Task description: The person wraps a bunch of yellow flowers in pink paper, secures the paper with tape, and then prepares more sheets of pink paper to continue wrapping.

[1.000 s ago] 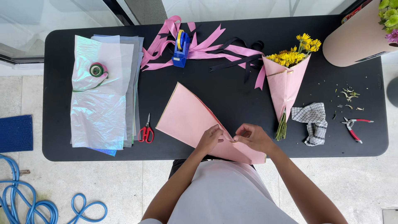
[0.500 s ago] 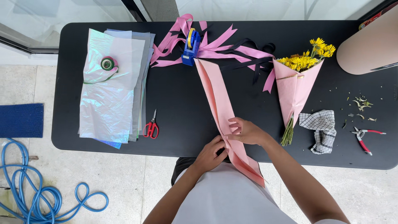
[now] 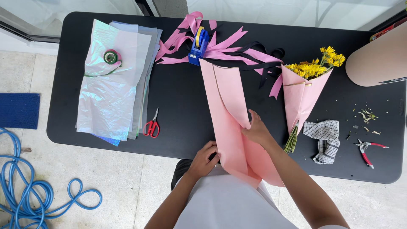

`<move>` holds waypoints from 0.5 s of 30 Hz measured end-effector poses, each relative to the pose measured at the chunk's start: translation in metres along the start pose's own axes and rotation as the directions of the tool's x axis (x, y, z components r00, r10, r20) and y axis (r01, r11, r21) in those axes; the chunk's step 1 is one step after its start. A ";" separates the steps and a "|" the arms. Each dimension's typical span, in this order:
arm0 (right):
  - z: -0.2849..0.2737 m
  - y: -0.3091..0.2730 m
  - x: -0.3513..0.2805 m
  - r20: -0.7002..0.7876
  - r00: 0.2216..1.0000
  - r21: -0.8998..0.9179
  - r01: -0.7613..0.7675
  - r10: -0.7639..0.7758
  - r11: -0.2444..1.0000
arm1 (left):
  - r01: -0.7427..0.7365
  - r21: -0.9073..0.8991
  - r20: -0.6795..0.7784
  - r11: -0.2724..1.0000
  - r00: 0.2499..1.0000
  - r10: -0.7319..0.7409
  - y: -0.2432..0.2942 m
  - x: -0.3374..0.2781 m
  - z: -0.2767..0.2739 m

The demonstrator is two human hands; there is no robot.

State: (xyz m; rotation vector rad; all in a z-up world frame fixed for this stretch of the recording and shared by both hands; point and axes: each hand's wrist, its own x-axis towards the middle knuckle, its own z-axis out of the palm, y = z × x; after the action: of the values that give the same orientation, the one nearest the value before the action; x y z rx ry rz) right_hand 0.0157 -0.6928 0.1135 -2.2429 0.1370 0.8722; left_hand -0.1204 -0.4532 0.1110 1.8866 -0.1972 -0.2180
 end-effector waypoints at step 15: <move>-0.039 0.150 0.047 -0.346 0.925 -0.070 -0.193 0.158 0.979 | 0.770 -0.133 -0.338 0.625 0.557 -0.758 -0.177 -0.036 -0.087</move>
State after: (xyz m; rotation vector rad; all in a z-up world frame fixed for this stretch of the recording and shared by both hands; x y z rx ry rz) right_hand 0.0231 -0.8228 0.0163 -2.4924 0.4698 0.5845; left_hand -0.1284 -0.3081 -0.0278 1.8944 0.9297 -0.4468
